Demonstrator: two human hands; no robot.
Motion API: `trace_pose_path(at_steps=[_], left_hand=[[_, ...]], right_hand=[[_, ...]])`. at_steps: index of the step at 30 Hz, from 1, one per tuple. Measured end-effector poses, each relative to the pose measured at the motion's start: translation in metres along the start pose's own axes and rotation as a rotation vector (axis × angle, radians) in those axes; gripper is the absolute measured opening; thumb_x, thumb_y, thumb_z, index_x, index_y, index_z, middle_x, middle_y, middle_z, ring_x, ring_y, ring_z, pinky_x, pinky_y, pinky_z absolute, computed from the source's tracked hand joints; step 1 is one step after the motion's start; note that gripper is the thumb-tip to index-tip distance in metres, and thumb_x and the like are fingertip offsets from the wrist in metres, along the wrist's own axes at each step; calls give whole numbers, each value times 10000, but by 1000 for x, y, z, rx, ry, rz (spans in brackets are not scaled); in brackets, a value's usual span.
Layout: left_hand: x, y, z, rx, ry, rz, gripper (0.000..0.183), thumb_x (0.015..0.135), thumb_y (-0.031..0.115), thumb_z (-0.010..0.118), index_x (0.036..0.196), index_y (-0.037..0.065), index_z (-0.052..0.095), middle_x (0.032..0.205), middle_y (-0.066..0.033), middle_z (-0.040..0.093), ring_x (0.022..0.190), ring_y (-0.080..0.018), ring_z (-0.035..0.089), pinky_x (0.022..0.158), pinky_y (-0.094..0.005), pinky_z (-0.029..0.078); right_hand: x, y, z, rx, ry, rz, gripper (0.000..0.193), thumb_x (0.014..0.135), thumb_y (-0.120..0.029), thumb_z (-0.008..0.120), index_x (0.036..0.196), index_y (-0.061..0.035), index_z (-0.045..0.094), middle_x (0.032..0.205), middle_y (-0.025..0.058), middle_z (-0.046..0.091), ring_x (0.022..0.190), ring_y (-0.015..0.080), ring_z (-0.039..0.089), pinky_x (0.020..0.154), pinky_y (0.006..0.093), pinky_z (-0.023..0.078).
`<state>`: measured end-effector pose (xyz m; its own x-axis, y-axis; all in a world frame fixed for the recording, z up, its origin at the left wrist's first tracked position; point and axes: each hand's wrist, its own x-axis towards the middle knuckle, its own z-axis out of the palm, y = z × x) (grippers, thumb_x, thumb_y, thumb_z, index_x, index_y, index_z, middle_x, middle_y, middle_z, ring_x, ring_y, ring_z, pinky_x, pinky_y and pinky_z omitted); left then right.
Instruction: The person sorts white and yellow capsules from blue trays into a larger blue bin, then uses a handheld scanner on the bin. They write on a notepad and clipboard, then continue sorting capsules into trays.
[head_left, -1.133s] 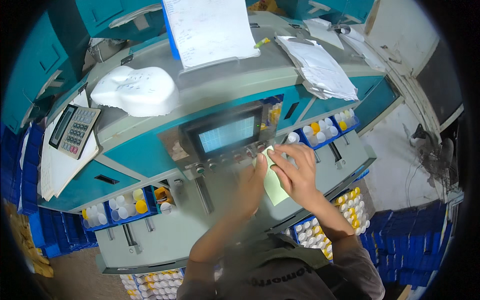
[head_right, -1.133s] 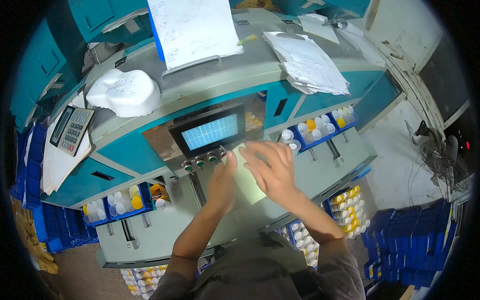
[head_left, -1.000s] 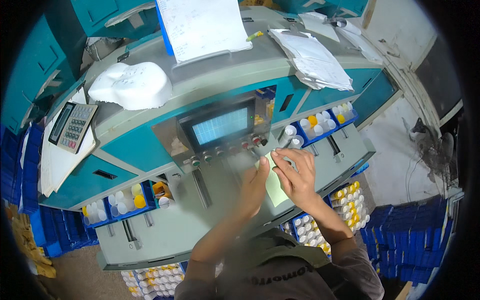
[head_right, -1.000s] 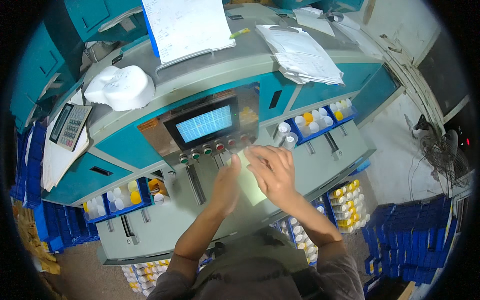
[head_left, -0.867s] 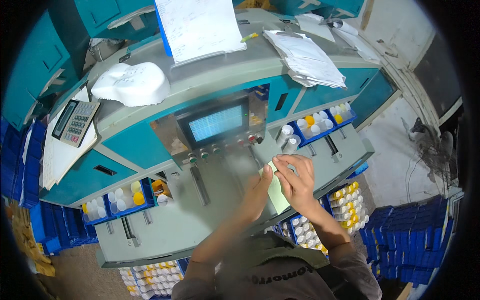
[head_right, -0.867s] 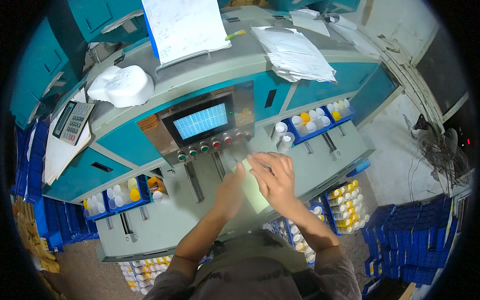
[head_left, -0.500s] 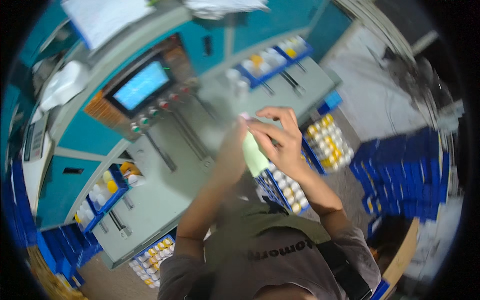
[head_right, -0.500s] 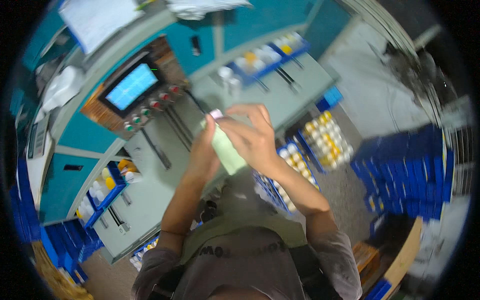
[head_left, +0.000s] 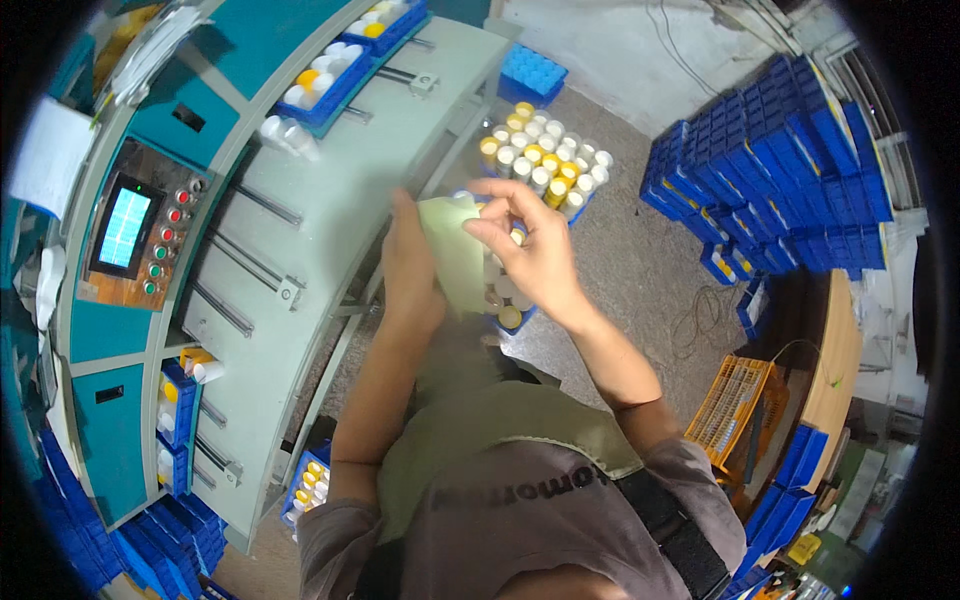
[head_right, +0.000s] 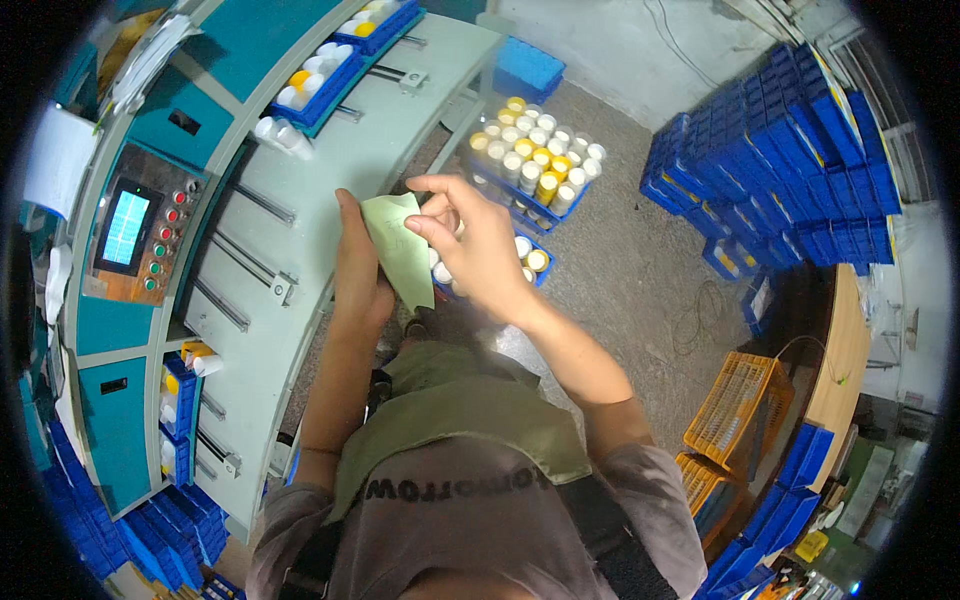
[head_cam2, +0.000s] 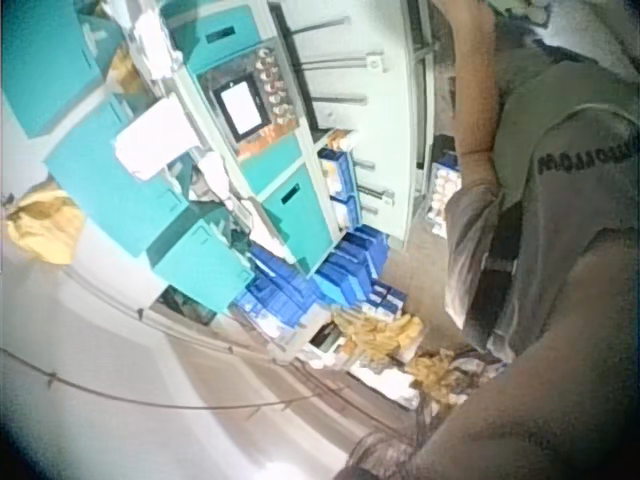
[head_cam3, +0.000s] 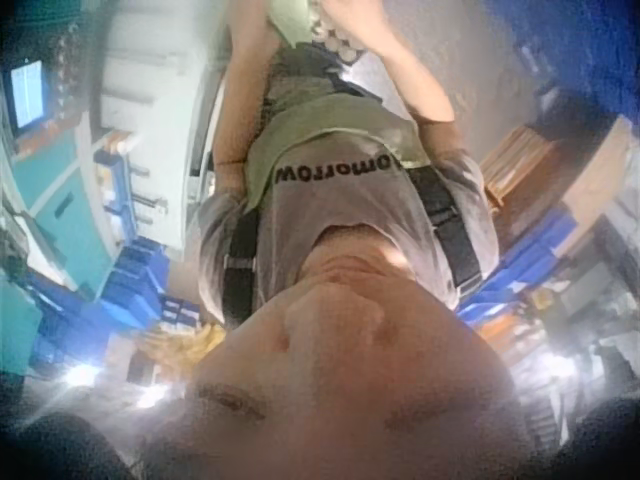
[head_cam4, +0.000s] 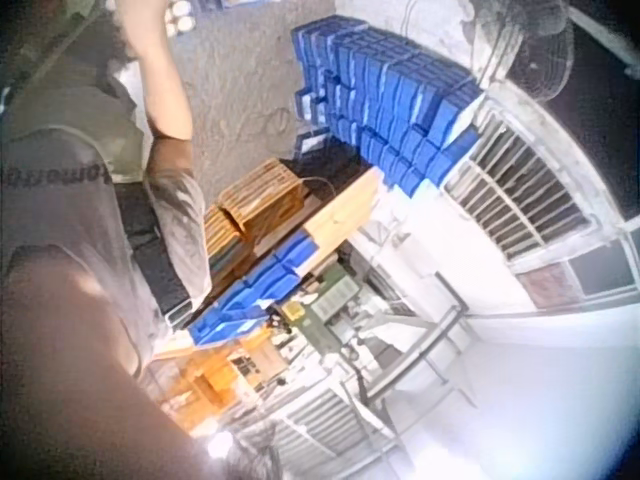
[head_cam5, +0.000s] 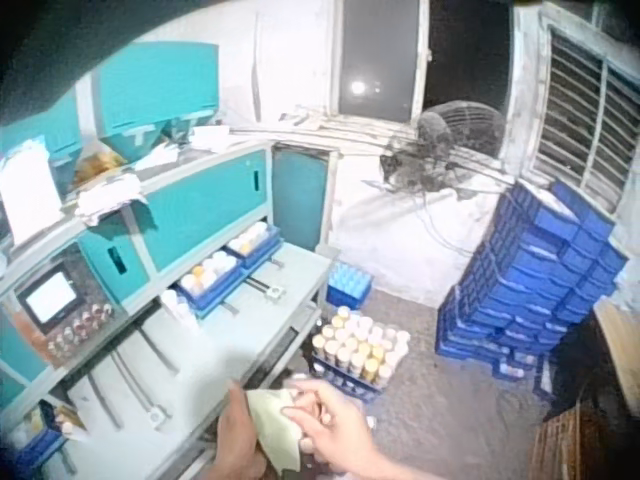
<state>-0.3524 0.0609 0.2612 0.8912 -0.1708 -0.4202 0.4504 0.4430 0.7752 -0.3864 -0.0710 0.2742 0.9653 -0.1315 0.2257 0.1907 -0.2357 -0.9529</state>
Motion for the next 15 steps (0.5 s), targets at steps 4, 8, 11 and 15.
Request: trace_pose_path(at_steps=[4, 8, 11, 15], left_hand=[[5, -39, 22, 196, 140, 180, 536, 1000, 502, 385, 1018, -6, 556, 931, -99, 601, 804, -159, 593, 696, -325, 499], [32, -86, 36, 307, 169, 234, 478, 1010, 471, 403, 929, 27, 560, 842, -39, 564, 751, -137, 563, 653, -288, 473], [64, -98, 32, 118, 353, -14, 681, 906, 636, 486, 1006, -35, 546, 815, -71, 520, 670, -158, 520, 602, -326, 459], [81, -99, 11, -80, 400, -131, 453, 939, 544, 516, 922, 91, 502, 615, 21, 388, 505, -87, 418, 450, -232, 350]], right_hand=[[-27, 17, -25, -312, 164, -280, 345, 785, 6, 696, 1122, -22, 628, 702, 37, 588, 664, 157, 548, 661, 276, 469], [-45, 36, -39, -512, 281, -422, 328, 745, 67, 673, 1058, -28, 659, 744, 74, 602, 690, 237, 551, 629, 325, 465], [-54, 46, -52, -594, 271, -476, 299, 737, -1, 723, 1026, -37, 652, 745, 91, 536, 687, 257, 507, 603, 364, 416], [-62, 53, -91, -531, 383, -320, 294, 757, -11, 731, 1042, -28, 662, 819, 99, 635, 674, 235, 566, 604, 327, 464]])
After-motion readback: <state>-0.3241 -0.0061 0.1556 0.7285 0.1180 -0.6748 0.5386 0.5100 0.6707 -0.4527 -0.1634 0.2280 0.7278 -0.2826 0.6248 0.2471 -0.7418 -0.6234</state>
